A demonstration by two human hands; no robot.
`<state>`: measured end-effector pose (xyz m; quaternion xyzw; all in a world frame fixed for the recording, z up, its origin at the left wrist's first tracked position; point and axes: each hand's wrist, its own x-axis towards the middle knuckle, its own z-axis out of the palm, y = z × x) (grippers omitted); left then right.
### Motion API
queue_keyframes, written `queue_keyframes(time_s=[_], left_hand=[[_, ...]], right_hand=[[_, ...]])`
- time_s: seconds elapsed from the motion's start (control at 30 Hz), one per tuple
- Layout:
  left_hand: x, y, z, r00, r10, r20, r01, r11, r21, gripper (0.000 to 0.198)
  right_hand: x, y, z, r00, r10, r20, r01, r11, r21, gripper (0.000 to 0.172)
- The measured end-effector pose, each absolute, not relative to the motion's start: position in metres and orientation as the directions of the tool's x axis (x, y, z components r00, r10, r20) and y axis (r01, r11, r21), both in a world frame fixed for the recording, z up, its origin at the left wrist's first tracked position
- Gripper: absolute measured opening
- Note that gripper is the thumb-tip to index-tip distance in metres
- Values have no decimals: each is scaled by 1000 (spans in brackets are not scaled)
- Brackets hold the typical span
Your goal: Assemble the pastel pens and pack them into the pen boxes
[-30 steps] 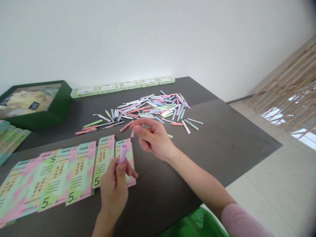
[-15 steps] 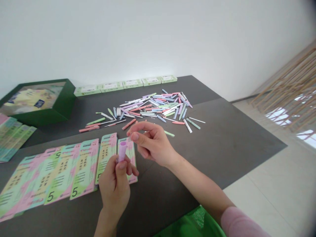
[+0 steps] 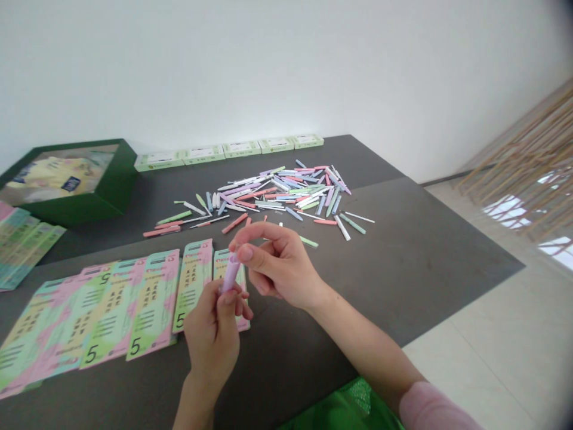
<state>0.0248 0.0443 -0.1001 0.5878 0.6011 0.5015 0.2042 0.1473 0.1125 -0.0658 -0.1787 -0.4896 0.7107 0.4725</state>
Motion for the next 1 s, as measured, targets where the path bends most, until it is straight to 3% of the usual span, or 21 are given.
queue_keyframes(time_s=[0.23, 0.4, 0.5, 0.63, 0.8, 1.0], left_hand=[[29, 40, -91, -287, 897, 337, 511, -154, 846, 26], [31, 40, -85, -322, 881, 347, 481, -163, 861, 30], [29, 42, -85, -299, 893, 338, 429, -191, 883, 38], [27, 47, -81, -255, 922, 292, 128, -267, 955, 41], [27, 54, -67, -237, 943, 235, -227, -289, 930, 34], [24, 54, -55, -230, 970, 75, -493, -182, 851, 21]], right_hand=[[144, 108, -63, -511, 838, 193, -511, -116, -852, 27], [143, 106, -65, -476, 851, 223, -439, -9, -899, 21], [145, 104, -62, -532, 812, 241, -350, 48, -936, 29], [153, 100, -52, -538, 795, 281, -202, 201, -958, 43], [164, 106, -41, -427, 826, 369, -35, 393, -919, 37], [177, 118, -26, -361, 817, 450, -121, 437, -891, 31]])
